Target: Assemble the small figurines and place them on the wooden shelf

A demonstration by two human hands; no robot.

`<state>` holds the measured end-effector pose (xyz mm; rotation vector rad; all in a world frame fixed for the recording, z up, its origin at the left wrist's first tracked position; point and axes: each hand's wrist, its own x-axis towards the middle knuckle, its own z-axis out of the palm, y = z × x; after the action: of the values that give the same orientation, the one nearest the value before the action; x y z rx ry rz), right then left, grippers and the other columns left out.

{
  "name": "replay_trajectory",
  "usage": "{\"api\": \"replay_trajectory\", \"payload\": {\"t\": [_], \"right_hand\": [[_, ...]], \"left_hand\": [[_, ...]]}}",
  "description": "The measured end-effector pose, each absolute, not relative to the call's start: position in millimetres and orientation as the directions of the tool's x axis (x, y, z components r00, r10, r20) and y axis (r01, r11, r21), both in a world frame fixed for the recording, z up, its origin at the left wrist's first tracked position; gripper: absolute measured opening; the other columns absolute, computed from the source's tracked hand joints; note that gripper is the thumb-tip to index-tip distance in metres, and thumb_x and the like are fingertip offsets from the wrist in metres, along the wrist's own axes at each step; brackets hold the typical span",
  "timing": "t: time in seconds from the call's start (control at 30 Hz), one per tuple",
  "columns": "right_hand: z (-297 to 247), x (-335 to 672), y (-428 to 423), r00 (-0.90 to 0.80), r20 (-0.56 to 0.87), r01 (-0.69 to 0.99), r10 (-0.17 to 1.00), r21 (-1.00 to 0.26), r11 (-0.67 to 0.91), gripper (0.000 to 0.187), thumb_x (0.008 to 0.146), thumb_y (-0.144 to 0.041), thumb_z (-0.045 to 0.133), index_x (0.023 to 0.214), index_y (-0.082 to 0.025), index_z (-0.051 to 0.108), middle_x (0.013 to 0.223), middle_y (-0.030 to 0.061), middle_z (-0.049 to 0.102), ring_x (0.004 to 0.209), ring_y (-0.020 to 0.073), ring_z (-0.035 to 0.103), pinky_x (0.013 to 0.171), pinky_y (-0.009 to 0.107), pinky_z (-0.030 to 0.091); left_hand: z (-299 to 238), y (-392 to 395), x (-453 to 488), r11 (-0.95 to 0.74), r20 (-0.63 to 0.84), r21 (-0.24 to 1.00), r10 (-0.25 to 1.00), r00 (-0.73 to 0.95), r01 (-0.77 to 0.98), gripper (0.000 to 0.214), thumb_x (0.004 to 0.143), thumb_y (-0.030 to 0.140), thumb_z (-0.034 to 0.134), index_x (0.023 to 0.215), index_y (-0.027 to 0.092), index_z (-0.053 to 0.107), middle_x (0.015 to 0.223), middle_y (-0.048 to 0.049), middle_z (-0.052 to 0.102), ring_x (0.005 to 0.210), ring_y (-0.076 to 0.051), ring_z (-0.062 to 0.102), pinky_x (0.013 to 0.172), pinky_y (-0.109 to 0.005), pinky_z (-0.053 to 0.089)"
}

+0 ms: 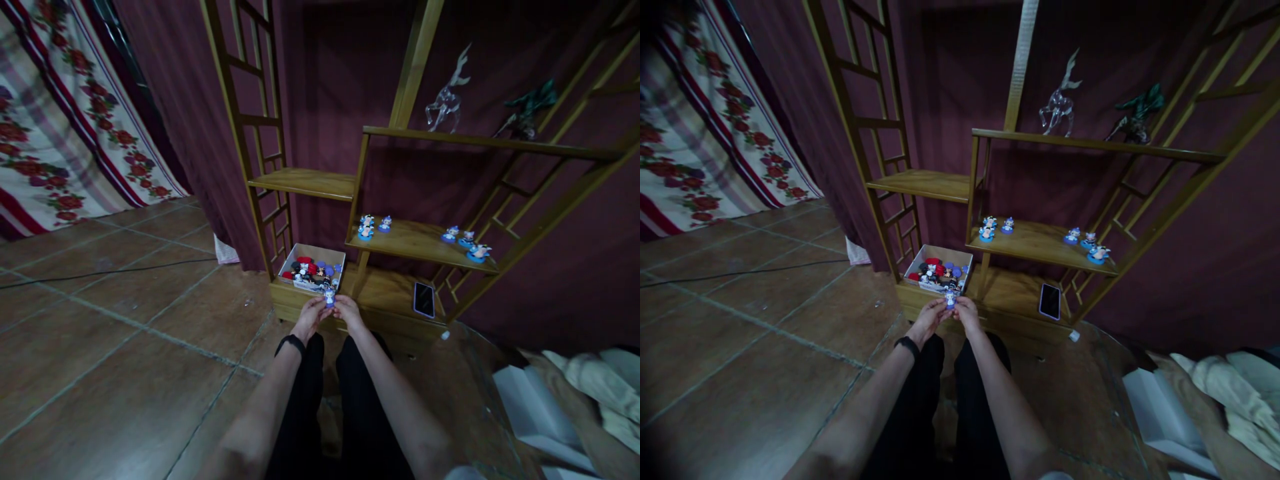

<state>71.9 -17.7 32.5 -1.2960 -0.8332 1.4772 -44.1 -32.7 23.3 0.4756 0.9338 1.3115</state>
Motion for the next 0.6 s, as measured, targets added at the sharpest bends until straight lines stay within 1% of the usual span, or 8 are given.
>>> {"api": "replay_trajectory", "payload": {"t": [0.1, 0.2, 0.33, 0.43, 0.6], "right_hand": [[32.8, 72.0, -18.5, 0.018, -0.293, -0.195, 0.956, -0.939, -0.284, 0.022, 0.06, -0.018, 0.061, 0.082, -0.018, 0.06, 0.064, -0.0035, 0.061, 0.052, 0.0067, 0.055, 0.048, 0.016, 0.044], [32.1, 73.2, -19.0, 0.017, -0.279, -0.179, 0.96, -0.946, -0.272, 0.023, 0.06, -0.022, 0.061, 0.083, -0.018, 0.06, 0.067, -0.002, 0.063, 0.057, 0.009, 0.058, 0.052, 0.018, 0.045], [30.1, 73.5, -19.4, 0.02, -0.257, -0.173, 0.966, -0.953, -0.25, 0.024, 0.061, -0.025, 0.061, 0.084, -0.018, 0.06, 0.071, -0.0012, 0.064, 0.062, 0.0106, 0.06, 0.056, 0.02, 0.046], [29.1, 72.9, -19.8, 0.031, -0.228, -0.164, 0.973, -0.961, -0.22, 0.026, 0.058, -0.027, 0.063, 0.082, -0.018, 0.058, 0.071, -0.0013, 0.063, 0.061, 0.0107, 0.06, 0.055, 0.02, 0.046], [27.5, 71.6, -20.5, 0.001, -0.225, -0.161, 0.974, -0.962, -0.221, 0.027, 0.056, -0.029, 0.067, 0.077, -0.017, 0.055, 0.069, -0.0014, 0.063, 0.06, 0.0109, 0.06, 0.054, 0.02, 0.046]], "left_hand": [[24.6, -33.4, -44.5, 0.233, -0.306, 0.76, 0.952, -0.019, -0.606, 0.017, 0.07, 0.009, 0.065, 0.084, 0.012, 0.056, 0.073, -0.0065, 0.066, 0.062, -0.013, 0.065, 0.063, -0.023, 0.053], [27.4, -34.4, -47.3, 0.259, -0.309, 0.755, 0.951, 0.021, -0.603, 0.018, 0.071, 0.01, 0.065, 0.087, 0.011, 0.057, 0.077, -0.0087, 0.067, 0.066, -0.015, 0.065, 0.066, -0.025, 0.053], [29.1, -35.5, -50.1, 0.278, -0.297, 0.763, 0.953, 0.065, -0.583, 0.028, 0.066, 0.009, 0.069, 0.091, 0.011, 0.056, 0.081, -0.0091, 0.067, 0.07, -0.015, 0.066, 0.07, -0.027, 0.053], [28.2, -36.9, -49.3, 0.257, -0.275, 0.781, 0.96, 0.055, -0.57, 0.034, 0.063, 0.008, 0.071, 0.092, 0.012, 0.055, 0.077, -0.0071, 0.067, 0.069, -0.014, 0.065, 0.072, -0.027, 0.052], [26.3, -38.8, -44.9, 0.193, -0.239, 0.827, 0.971, -0.02, -0.529, 0.04, 0.057, 0.008, 0.074, 0.091, 0.014, 0.053, 0.067, -0.0026, 0.066, 0.061, -0.012, 0.063, 0.067, -0.025, 0.05]]}}
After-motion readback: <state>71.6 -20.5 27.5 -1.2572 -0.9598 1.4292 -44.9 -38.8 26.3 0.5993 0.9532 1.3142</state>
